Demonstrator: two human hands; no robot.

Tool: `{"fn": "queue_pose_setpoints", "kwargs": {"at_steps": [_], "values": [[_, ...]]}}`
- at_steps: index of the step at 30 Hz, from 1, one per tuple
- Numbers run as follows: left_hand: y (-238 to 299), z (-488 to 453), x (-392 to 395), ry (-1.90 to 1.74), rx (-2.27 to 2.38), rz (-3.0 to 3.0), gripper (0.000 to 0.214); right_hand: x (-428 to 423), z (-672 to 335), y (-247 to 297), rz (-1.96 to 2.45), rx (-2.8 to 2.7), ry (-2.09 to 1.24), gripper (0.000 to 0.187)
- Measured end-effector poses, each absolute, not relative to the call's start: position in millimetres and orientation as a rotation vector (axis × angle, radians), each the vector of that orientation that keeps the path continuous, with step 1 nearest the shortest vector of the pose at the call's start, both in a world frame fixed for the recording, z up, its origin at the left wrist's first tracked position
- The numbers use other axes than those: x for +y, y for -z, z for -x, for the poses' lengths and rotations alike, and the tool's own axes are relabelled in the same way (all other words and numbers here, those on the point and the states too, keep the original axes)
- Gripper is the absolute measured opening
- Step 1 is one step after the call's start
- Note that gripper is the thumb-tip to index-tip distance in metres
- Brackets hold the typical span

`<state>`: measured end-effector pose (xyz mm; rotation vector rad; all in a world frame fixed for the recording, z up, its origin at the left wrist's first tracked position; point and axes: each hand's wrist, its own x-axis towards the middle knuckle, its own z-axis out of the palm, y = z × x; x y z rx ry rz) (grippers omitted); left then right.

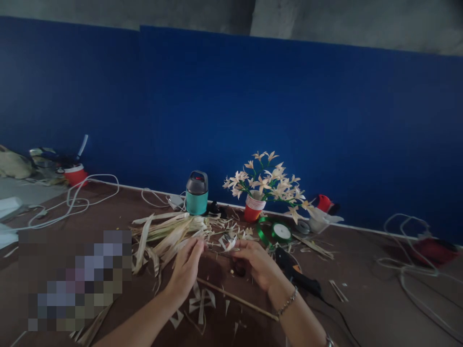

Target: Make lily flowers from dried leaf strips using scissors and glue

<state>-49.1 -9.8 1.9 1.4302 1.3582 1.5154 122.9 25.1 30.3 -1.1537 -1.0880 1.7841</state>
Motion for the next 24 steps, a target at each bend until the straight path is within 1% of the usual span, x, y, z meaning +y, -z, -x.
{"fn": "queue_pose_setpoints", "kwargs": {"at_steps": [4,6,9,13,19,24], "values": [[-0.3,49.1,-9.0,-1.447,1.318,-1.478,0.043,25.0,-122.8,-29.6,1.144,-1.098,-1.795,0.013],[0.0,48.8,-8.6,-1.462,1.305,-1.474,0.044,25.0,-123.2,-28.7,1.158,-1.109,-1.784,0.013],[0.3,47.8,-8.3,-1.533,1.283,-1.444,0.035,25.3,-123.7,-27.8,1.178,-1.117,-1.769,0.013],[1.0,47.0,-7.8,-1.519,1.247,-1.469,0.025,24.6,-122.9,-30.4,1.188,-1.112,-1.766,0.012],[-0.6,47.9,-8.5,-1.492,1.258,-1.493,0.022,23.5,-121.9,-32.6,1.188,-1.126,-1.759,0.012],[-0.4,48.3,-11.1,-1.515,1.32,-1.454,0.025,25.1,-122.6,-27.6,1.197,-1.145,-1.756,0.014]]}}
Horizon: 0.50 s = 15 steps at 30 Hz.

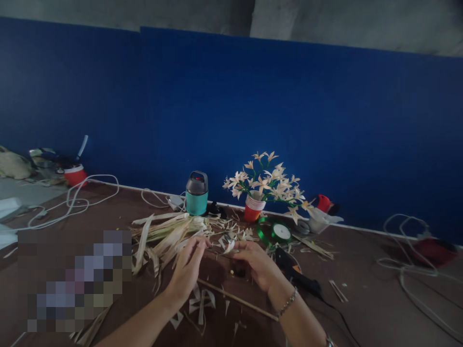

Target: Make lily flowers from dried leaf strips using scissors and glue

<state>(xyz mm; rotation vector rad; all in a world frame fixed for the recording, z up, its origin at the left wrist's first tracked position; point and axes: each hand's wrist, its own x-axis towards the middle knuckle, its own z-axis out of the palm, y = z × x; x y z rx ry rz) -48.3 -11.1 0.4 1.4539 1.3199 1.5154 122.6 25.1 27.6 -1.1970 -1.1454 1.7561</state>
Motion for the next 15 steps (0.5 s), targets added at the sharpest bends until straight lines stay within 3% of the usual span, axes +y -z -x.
{"fn": "queue_pose_setpoints", "kwargs": {"at_steps": [5,9,11,15], "values": [[-0.4,47.9,-10.2,-1.503,1.366,-1.47,0.034,24.7,-123.3,-27.0,1.166,-1.149,-1.813,0.015],[-0.9,46.4,-11.5,-1.537,1.297,-1.568,0.012,24.1,-123.3,-27.1,1.129,-1.113,-1.839,0.019],[-0.8,45.5,-13.4,-1.522,1.242,-1.68,0.023,23.9,-122.6,-27.1,1.127,-1.111,-1.844,0.02],[1.8,44.3,-14.7,-1.41,1.266,-1.922,0.018,23.0,-121.0,-28.1,1.152,-1.131,-1.855,0.021]]}}
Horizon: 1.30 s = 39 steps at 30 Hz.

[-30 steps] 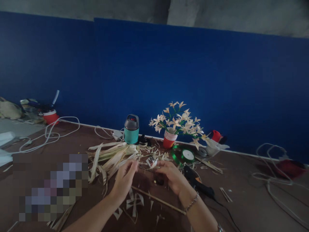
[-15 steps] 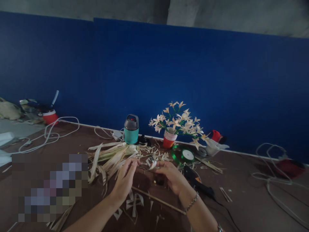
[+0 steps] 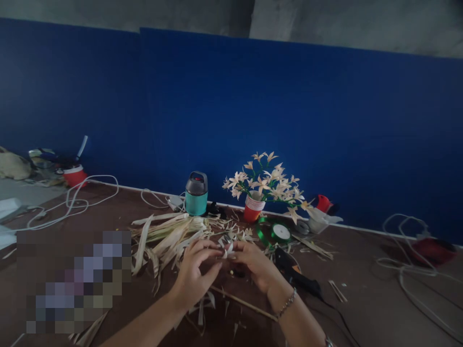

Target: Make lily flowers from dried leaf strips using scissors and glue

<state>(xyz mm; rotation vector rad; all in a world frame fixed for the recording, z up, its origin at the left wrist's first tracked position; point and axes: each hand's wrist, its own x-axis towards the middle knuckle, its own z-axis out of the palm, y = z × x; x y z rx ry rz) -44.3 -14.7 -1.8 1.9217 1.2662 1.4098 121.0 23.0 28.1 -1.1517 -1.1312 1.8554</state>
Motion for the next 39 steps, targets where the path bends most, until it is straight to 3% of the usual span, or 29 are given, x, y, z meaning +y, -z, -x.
{"fn": "queue_pose_setpoints", "kwargs": {"at_steps": [7,12,22,29,32,39], "values": [[8,45,-10,-1.347,1.316,-1.936,0.019,19,-120,-33,1.178,-1.177,-1.84,0.022],[6,41,-9,-1.341,1.223,-1.652,0.005,18,-119,-35,1.149,-1.197,-1.814,0.022],[4,38,-8,-1.222,1.006,-1.143,0.026,18,-120,-33,1.047,-1.3,-1.7,0.025],[-3,37,-11,-1.186,0.952,-0.984,0.022,17,-118,-34,1.067,-1.344,-1.678,0.027],[1,38,-8,-1.163,0.929,-0.948,0.022,24,-132,-43,1.194,-1.515,-1.473,0.031],[3,39,-6,-1.157,0.968,-0.868,0.026,24,-230,-48,1.857,-2.165,-0.433,0.029]]}}
